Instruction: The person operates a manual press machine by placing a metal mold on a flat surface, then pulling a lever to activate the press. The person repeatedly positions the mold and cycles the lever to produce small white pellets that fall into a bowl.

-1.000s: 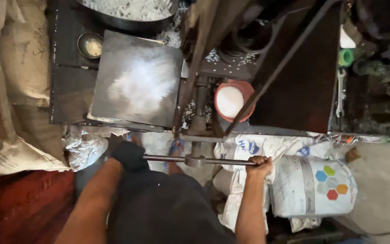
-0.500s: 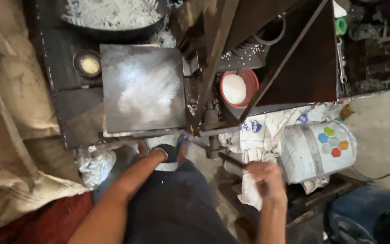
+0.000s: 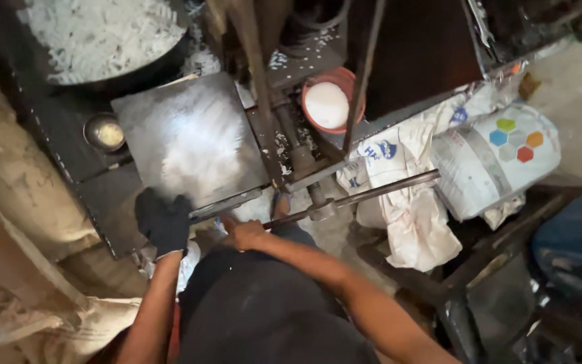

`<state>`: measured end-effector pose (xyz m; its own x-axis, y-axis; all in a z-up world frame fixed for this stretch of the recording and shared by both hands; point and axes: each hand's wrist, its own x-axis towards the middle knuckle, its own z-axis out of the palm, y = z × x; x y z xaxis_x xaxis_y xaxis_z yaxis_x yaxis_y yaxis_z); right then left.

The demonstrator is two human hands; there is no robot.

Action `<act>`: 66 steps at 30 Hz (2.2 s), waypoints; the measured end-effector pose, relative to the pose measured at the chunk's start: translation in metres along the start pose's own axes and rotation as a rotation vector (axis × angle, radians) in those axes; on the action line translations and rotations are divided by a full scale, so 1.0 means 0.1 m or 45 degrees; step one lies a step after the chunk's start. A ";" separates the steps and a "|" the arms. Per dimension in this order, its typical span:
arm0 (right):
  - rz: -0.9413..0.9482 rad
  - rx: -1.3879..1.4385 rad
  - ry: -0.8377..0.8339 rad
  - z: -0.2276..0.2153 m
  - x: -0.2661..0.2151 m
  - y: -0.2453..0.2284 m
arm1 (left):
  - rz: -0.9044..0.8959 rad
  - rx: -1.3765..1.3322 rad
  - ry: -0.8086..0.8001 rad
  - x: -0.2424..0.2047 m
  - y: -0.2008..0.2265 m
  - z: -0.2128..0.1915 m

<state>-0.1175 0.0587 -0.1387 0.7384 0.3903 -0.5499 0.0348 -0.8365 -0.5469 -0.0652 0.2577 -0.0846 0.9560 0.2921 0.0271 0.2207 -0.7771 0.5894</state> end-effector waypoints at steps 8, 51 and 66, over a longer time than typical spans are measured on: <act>-0.446 0.445 0.134 -1.15 -0.64 0.01 | -0.292 0.074 -0.109 0.12 0.07 0.22; -0.339 0.668 1.424 -2.57 -0.30 0.72 | 0.013 -0.122 0.075 0.84 1.06 0.05; -0.431 0.370 1.031 -1.25 0.66 -0.62 | -0.595 -1.148 -0.240 -0.08 -0.26 -0.05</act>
<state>0.0131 0.0881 -0.0619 0.9690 0.1167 0.2176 0.2453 -0.5547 -0.7950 -0.0798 0.2783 -0.0966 0.8439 0.3048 -0.4415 0.4255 0.1209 0.8968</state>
